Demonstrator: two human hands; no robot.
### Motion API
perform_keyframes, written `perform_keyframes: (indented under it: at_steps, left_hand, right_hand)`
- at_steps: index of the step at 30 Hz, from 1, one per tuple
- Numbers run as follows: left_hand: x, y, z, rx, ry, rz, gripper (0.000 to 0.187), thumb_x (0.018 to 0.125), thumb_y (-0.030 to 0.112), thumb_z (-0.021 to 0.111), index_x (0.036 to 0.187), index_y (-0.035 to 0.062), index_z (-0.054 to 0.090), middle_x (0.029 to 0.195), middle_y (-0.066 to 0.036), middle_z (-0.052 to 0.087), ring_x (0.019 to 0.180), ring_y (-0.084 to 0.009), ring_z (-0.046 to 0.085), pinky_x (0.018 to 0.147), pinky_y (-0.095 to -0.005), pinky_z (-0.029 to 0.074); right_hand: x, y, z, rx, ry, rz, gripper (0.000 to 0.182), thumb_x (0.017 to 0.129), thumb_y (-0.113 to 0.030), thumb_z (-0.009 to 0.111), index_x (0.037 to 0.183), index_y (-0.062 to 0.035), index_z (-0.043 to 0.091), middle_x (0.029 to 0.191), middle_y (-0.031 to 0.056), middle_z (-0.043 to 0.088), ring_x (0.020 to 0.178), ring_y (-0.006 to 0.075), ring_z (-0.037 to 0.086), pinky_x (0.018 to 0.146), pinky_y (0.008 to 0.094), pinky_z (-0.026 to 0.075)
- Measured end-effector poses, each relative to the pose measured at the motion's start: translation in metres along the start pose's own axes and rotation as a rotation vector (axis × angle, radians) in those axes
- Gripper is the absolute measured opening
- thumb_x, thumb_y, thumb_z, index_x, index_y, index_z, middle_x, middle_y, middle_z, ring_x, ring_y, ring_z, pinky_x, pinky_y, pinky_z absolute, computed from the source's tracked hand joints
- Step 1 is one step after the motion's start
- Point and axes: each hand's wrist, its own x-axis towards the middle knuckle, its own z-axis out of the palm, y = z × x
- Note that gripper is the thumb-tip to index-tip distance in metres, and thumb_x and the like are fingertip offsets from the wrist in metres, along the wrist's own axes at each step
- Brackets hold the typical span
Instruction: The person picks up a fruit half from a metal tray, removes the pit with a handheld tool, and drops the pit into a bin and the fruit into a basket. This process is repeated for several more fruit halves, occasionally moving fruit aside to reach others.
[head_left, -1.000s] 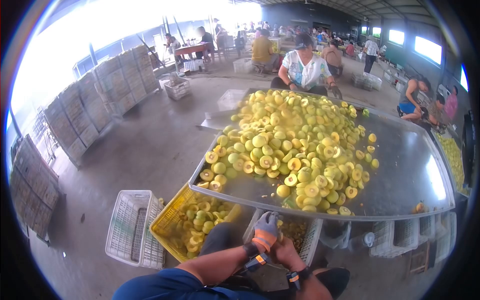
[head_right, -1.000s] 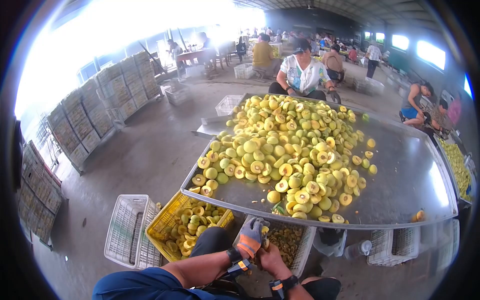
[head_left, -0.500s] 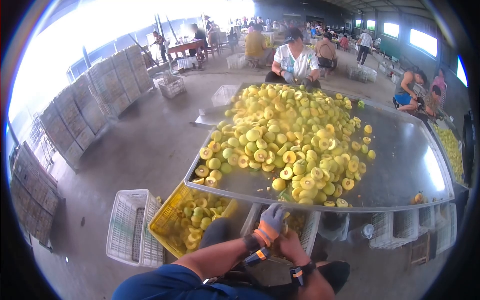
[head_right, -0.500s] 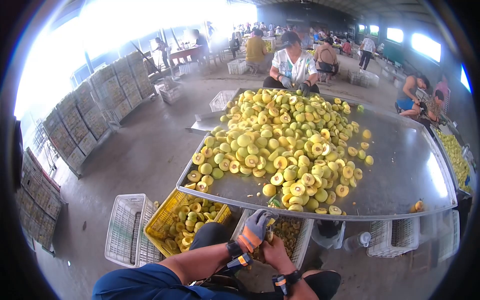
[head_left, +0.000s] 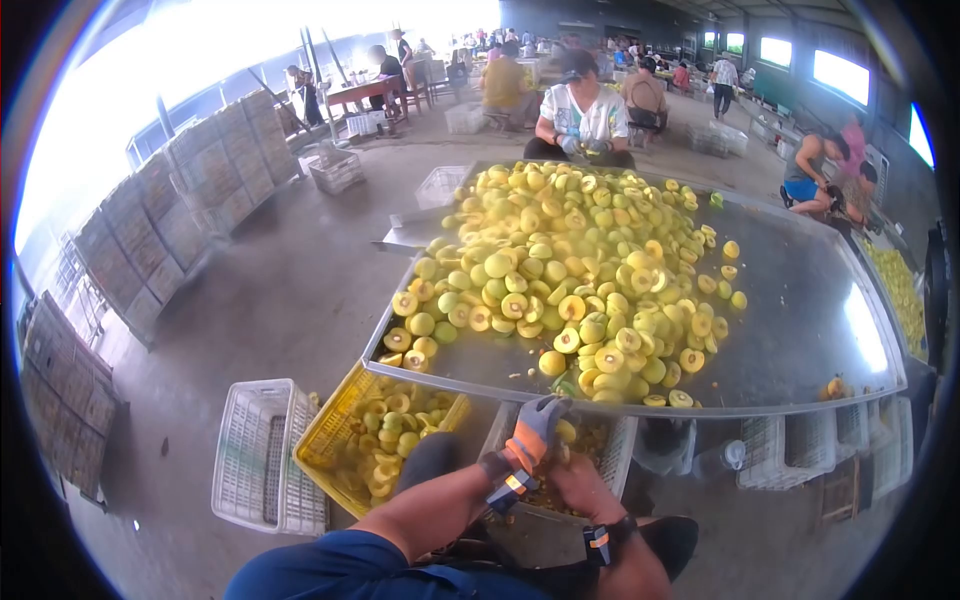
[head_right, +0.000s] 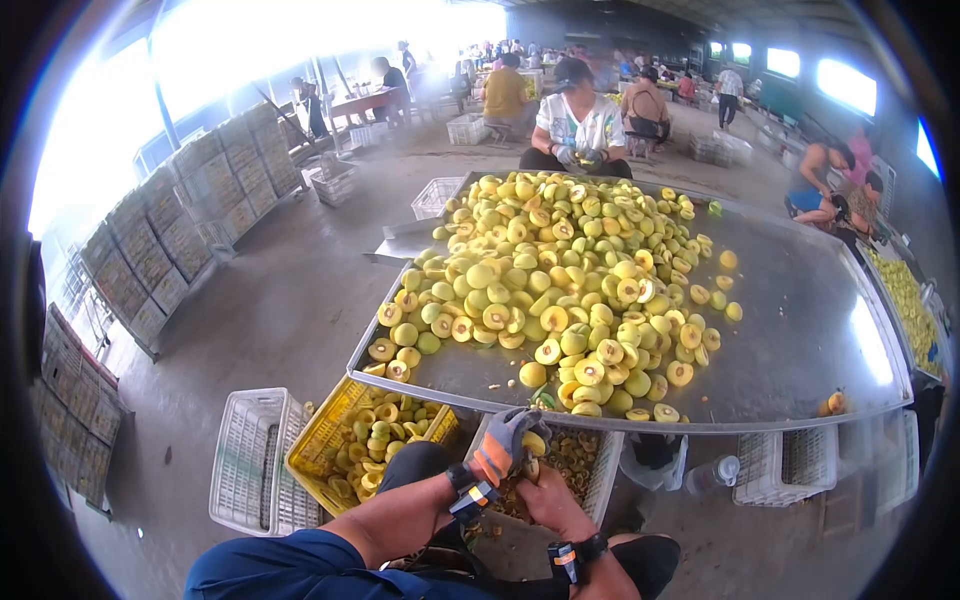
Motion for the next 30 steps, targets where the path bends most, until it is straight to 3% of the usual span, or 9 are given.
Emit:
perform_keyframes:
  at_steps: [1, 2, 8, 11, 13, 15, 19, 26, 30]
  left_hand:
    - [0.0, 0.006, -0.002, -0.197, -0.045, -0.161, 0.017, 0.1, 0.009, 0.065, 0.115, 0.0013, 0.069, 0.094, -0.012, 0.073, 0.085, -0.0271, 0.074, 0.078, -0.0345, 0.06]
    - [0.0, -0.002, -0.003, 0.23, 0.001, 0.261, 0.013, 0.104, 0.01, 0.06, 0.11, 0.002, 0.07, 0.091, -0.01, 0.073, 0.079, -0.0231, 0.073, 0.072, -0.0325, 0.059]
    - [-0.008, 0.03, -0.002, -0.321, -0.012, -0.286, 0.019, 0.102, 0.019, 0.066, 0.106, 0.0011, 0.07, 0.088, -0.009, 0.072, 0.08, -0.0222, 0.072, 0.074, -0.0327, 0.056]
    - [-0.007, 0.045, -0.008, -0.234, -0.076, -0.262, 0.019, 0.101, 0.021, 0.068, 0.104, 0.002, 0.07, 0.087, -0.009, 0.072, 0.082, -0.0208, 0.071, 0.076, -0.0331, 0.056]
    - [-0.002, 0.019, -0.016, -0.01, -0.153, 0.192, 0.018, 0.102, 0.02, 0.066, 0.104, 0.0025, 0.07, 0.088, -0.009, 0.071, 0.083, -0.0211, 0.072, 0.076, -0.0331, 0.057]
    - [0.002, 0.002, -0.018, 0.052, -0.239, 0.385, 0.016, 0.102, 0.018, 0.065, 0.104, 0.0027, 0.069, 0.089, -0.008, 0.072, 0.083, -0.0222, 0.072, 0.077, -0.0329, 0.057]
    - [-0.002, 0.001, -0.032, -0.07, -0.332, 0.217, 0.013, 0.102, 0.013, 0.062, 0.102, 0.0012, 0.068, 0.092, -0.009, 0.072, 0.082, -0.0248, 0.073, 0.077, -0.0331, 0.058]
    - [0.015, 0.009, -0.059, -0.49, 0.082, -0.511, 0.034, 0.105, 0.03, 0.06, 0.097, -0.0007, 0.073, 0.085, -0.009, 0.074, 0.073, -0.0167, 0.069, 0.067, -0.0305, 0.054]
    - [-0.002, -0.003, -0.046, -0.293, 0.149, -0.293, 0.031, 0.102, 0.028, 0.065, 0.101, -0.0014, 0.072, 0.087, -0.012, 0.075, 0.074, -0.0226, 0.072, 0.068, -0.0348, 0.057]
  right_hand:
    - [-0.001, 0.0, 0.002, 0.04, -0.025, 0.009, 0.021, 0.097, -0.018, 0.057, 0.092, 0.0013, 0.065, 0.063, 0.0054, 0.062, 0.051, 0.0175, 0.058, 0.051, 0.0349, 0.046]
    - [0.0, 0.002, 0.004, 0.047, -0.018, -0.013, 0.02, 0.097, -0.017, 0.058, 0.091, 0.0009, 0.065, 0.063, 0.0054, 0.061, 0.05, 0.0174, 0.058, 0.05, 0.0347, 0.045]
    - [-0.003, 0.006, 0.016, 0.203, -0.052, 0.062, 0.016, 0.1, -0.013, 0.059, 0.088, -0.0017, 0.062, 0.063, 0.004, 0.057, 0.048, 0.0158, 0.055, 0.046, 0.0347, 0.043]
    - [-0.002, 0.003, 0.018, 0.316, -0.115, 0.116, 0.017, 0.102, -0.013, 0.057, 0.087, -0.0041, 0.057, 0.064, 0.0018, 0.052, 0.049, 0.0151, 0.051, 0.046, 0.0349, 0.041]
    - [-0.001, 0.01, 0.017, 0.515, -0.213, 0.205, 0.018, 0.103, -0.012, 0.056, 0.086, -0.0059, 0.054, 0.063, 0.0004, 0.048, 0.048, 0.0146, 0.048, 0.046, 0.0346, 0.039]
    - [-0.005, 0.001, 0.02, 0.529, -0.219, 0.249, 0.019, 0.103, -0.015, 0.057, 0.085, -0.0094, 0.05, 0.063, -0.0005, 0.044, 0.048, 0.0136, 0.043, 0.046, 0.0329, 0.034]
    - [-0.002, 0.01, 0.017, 0.547, -0.333, 0.264, 0.018, 0.103, -0.016, 0.058, 0.089, -0.0105, 0.049, 0.064, -0.0007, 0.044, 0.049, 0.0131, 0.042, 0.047, 0.0317, 0.034]
    - [-0.009, 0.003, 0.014, 0.376, -0.28, 0.213, 0.012, 0.101, -0.014, 0.058, 0.091, -0.0082, 0.055, 0.063, 0.0, 0.049, 0.048, 0.013, 0.045, 0.046, 0.0312, 0.036]
    - [0.002, 0.004, 0.02, 0.176, -0.169, 0.151, 0.014, 0.099, -0.013, 0.059, 0.086, -0.0066, 0.058, 0.063, 0.0032, 0.055, 0.05, 0.0155, 0.053, 0.046, 0.0324, 0.04]
